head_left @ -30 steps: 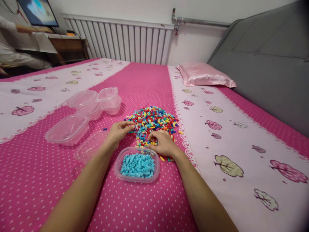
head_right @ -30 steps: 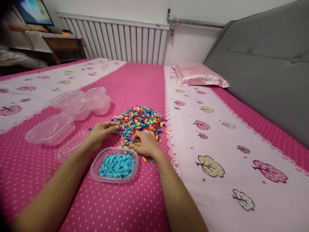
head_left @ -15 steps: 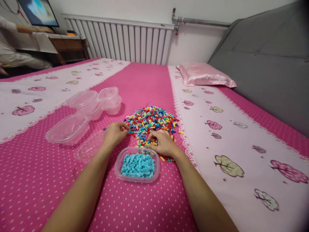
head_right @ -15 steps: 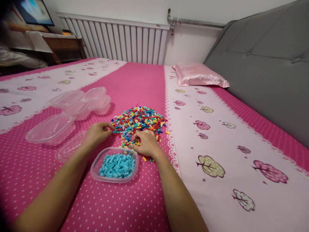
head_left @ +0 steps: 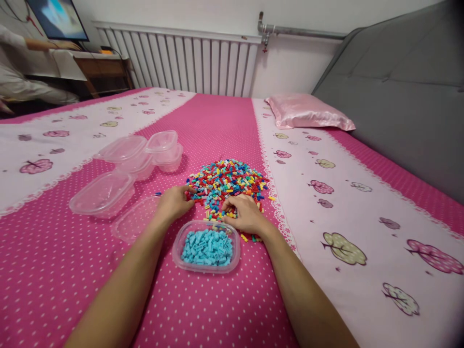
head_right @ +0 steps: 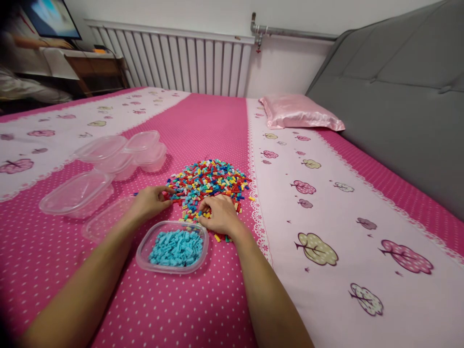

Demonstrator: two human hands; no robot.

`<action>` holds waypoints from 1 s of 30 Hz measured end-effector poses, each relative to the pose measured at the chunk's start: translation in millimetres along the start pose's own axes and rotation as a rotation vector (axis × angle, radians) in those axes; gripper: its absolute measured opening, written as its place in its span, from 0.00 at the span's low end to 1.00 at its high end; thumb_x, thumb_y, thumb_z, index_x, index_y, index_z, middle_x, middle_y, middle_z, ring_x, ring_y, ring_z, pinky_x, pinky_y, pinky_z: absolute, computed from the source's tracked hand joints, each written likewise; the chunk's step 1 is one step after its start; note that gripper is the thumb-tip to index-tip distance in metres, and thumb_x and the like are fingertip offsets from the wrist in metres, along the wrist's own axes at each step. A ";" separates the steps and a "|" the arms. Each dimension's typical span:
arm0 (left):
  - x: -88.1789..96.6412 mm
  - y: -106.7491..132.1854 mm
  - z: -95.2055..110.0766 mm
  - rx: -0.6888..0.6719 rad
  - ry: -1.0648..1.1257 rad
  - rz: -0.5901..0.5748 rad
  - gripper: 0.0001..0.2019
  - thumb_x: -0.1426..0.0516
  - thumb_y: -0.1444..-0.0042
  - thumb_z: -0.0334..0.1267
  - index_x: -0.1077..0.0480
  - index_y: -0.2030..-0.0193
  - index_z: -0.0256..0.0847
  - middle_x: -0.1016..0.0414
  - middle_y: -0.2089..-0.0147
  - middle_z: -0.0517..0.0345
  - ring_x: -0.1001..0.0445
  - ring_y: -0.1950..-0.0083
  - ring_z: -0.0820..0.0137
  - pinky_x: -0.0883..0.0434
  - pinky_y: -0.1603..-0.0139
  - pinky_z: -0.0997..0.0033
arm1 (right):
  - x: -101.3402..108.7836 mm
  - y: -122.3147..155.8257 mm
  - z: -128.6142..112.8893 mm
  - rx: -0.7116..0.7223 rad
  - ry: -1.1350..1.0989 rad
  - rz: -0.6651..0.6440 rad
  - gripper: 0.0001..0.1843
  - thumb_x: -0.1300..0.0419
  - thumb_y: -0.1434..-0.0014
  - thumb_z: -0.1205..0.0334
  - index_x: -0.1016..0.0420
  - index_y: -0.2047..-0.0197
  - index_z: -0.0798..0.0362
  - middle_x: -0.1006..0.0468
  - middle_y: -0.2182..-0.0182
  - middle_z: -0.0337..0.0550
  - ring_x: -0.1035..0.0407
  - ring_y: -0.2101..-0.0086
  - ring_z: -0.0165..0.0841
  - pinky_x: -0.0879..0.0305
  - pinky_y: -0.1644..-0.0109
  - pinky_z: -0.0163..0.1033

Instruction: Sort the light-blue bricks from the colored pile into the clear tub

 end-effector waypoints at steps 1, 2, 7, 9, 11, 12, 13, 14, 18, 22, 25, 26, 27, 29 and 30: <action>-0.8 0.1 0.5 -0.007 -0.005 -0.004 0.20 0.45 0.54 0.36 0.23 0.53 0.41 0.30 0.77 0.60 0.33 0.76 0.67 0.45 0.75 0.72 | -0.1 -0.1 0.2 -0.001 0.000 0.000 0.08 0.35 0.51 0.60 0.27 0.65 0.50 0.23 0.65 0.38 0.34 0.59 0.37 0.46 0.51 0.44; -1.6 0.2 1.2 -0.015 -0.011 -0.008 0.20 0.45 0.53 0.35 0.23 0.53 0.42 0.29 0.77 0.59 0.33 0.76 0.67 0.45 0.75 0.72 | -0.2 -0.3 0.2 0.000 0.001 0.000 0.08 0.36 0.50 0.60 0.27 0.65 0.50 0.23 0.65 0.39 0.34 0.59 0.37 0.46 0.51 0.44; -0.8 1.1 2.8 -0.025 -0.046 -0.005 0.18 0.45 0.51 0.36 0.22 0.54 0.44 0.26 0.76 0.57 0.31 0.74 0.65 0.45 0.74 0.71 | -0.4 -0.7 0.2 0.006 0.004 0.001 0.08 0.36 0.50 0.60 0.27 0.65 0.50 0.23 0.65 0.39 0.34 0.59 0.37 0.46 0.51 0.43; 1.0 1.6 3.3 -0.018 -0.059 0.002 0.17 0.44 0.51 0.37 0.22 0.55 0.43 0.24 0.74 0.55 0.30 0.73 0.64 0.44 0.74 0.71 | -0.5 -0.5 0.3 0.005 0.005 0.000 0.08 0.36 0.50 0.60 0.27 0.65 0.50 0.23 0.65 0.39 0.34 0.59 0.38 0.46 0.51 0.44; 2.6 2.0 4.4 -0.013 -0.070 0.007 0.15 0.43 0.51 0.39 0.22 0.57 0.42 0.24 0.72 0.54 0.29 0.72 0.64 0.44 0.74 0.71 | -0.3 -0.3 0.3 0.004 0.006 0.001 0.08 0.36 0.50 0.60 0.27 0.65 0.50 0.23 0.65 0.39 0.34 0.59 0.38 0.45 0.51 0.44; 3.0 2.2 5.1 -0.013 -0.074 0.007 0.14 0.43 0.50 0.41 0.21 0.58 0.42 0.23 0.72 0.54 0.29 0.72 0.63 0.44 0.74 0.71 | -0.2 -0.2 0.2 0.005 0.005 0.002 0.08 0.36 0.50 0.60 0.27 0.65 0.50 0.23 0.65 0.39 0.34 0.59 0.38 0.45 0.51 0.44; 3.2 2.3 5.9 -0.016 -0.077 0.005 0.13 0.43 0.50 0.42 0.21 0.60 0.42 0.23 0.71 0.54 0.29 0.72 0.63 0.44 0.74 0.71 | -0.1 -0.1 0.1 0.006 0.003 0.002 0.08 0.36 0.50 0.60 0.27 0.65 0.50 0.23 0.65 0.39 0.34 0.59 0.38 0.45 0.51 0.43; 3.1 2.4 6.8 -0.020 -0.079 0.003 0.13 0.43 0.49 0.43 0.21 0.62 0.41 0.24 0.71 0.53 0.28 0.71 0.63 0.44 0.74 0.71 | 0.1 -0.1 -0.1 0.007 0.002 0.003 0.08 0.36 0.50 0.60 0.27 0.65 0.50 0.23 0.65 0.39 0.34 0.59 0.38 0.45 0.51 0.43; -0.5 1.9 8.9 -0.056 -0.084 -0.023 0.13 0.42 0.50 0.43 0.22 0.60 0.41 0.24 0.72 0.55 0.28 0.71 0.64 0.44 0.74 0.71 | 0.9 0.0 -0.7 0.008 0.000 0.010 0.08 0.36 0.50 0.60 0.27 0.65 0.50 0.23 0.65 0.38 0.34 0.59 0.37 0.46 0.51 0.43; -4.1 1.1 7.3 -0.070 -0.097 -0.042 0.14 0.42 0.49 0.41 0.22 0.56 0.43 0.24 0.71 0.55 0.27 0.70 0.64 0.43 0.73 0.72 | 0.4 -0.1 -0.5 0.004 0.000 0.006 0.08 0.36 0.50 0.60 0.27 0.65 0.50 0.23 0.65 0.39 0.34 0.60 0.37 0.46 0.51 0.43; -4.6 1.0 6.6 -0.067 -0.113 -0.046 0.16 0.43 0.49 0.38 0.22 0.54 0.44 0.22 0.69 0.54 0.26 0.69 0.62 0.42 0.72 0.71 | 0.2 -0.1 -0.6 0.005 0.001 0.006 0.08 0.36 0.50 0.60 0.27 0.65 0.50 0.23 0.65 0.39 0.34 0.60 0.37 0.46 0.51 0.44; -4.6 1.0 6.4 -0.064 -0.118 -0.047 0.16 0.43 0.49 0.38 0.22 0.54 0.45 0.22 0.69 0.54 0.26 0.68 0.62 0.42 0.72 0.71 | 0.1 -0.2 -0.5 0.004 0.001 0.006 0.08 0.36 0.50 0.60 0.27 0.65 0.50 0.23 0.65 0.39 0.34 0.60 0.37 0.46 0.51 0.44; -4.5 1.2 6.3 -0.060 -0.122 -0.049 0.16 0.43 0.50 0.37 0.22 0.54 0.45 0.22 0.68 0.53 0.26 0.68 0.62 0.42 0.72 0.71 | 0.1 -0.2 -0.3 0.002 0.002 0.006 0.08 0.36 0.50 0.60 0.27 0.65 0.50 0.23 0.66 0.39 0.34 0.60 0.37 0.46 0.51 0.44; -4.2 1.7 6.2 -0.054 -0.122 -0.053 0.15 0.44 0.50 0.36 0.22 0.55 0.44 0.22 0.68 0.52 0.26 0.68 0.61 0.42 0.72 0.71 | 0.1 -0.2 0.2 -0.002 0.004 0.007 0.09 0.35 0.51 0.60 0.27 0.65 0.50 0.23 0.66 0.39 0.34 0.60 0.37 0.45 0.51 0.44; -3.9 2.0 6.3 -0.052 -0.118 -0.054 0.15 0.44 0.50 0.36 0.22 0.56 0.43 0.22 0.68 0.51 0.26 0.68 0.61 0.42 0.72 0.71 | 0.0 -0.2 0.5 -0.004 0.004 0.007 0.09 0.35 0.51 0.60 0.27 0.65 0.50 0.23 0.66 0.39 0.34 0.60 0.37 0.45 0.51 0.44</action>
Point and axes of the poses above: each hand's wrist, its own y-axis away from the middle knuckle, its own x-axis out of the back of the hand, z = x × y, the point moved 9 cm from there along -y, towards the middle knuckle
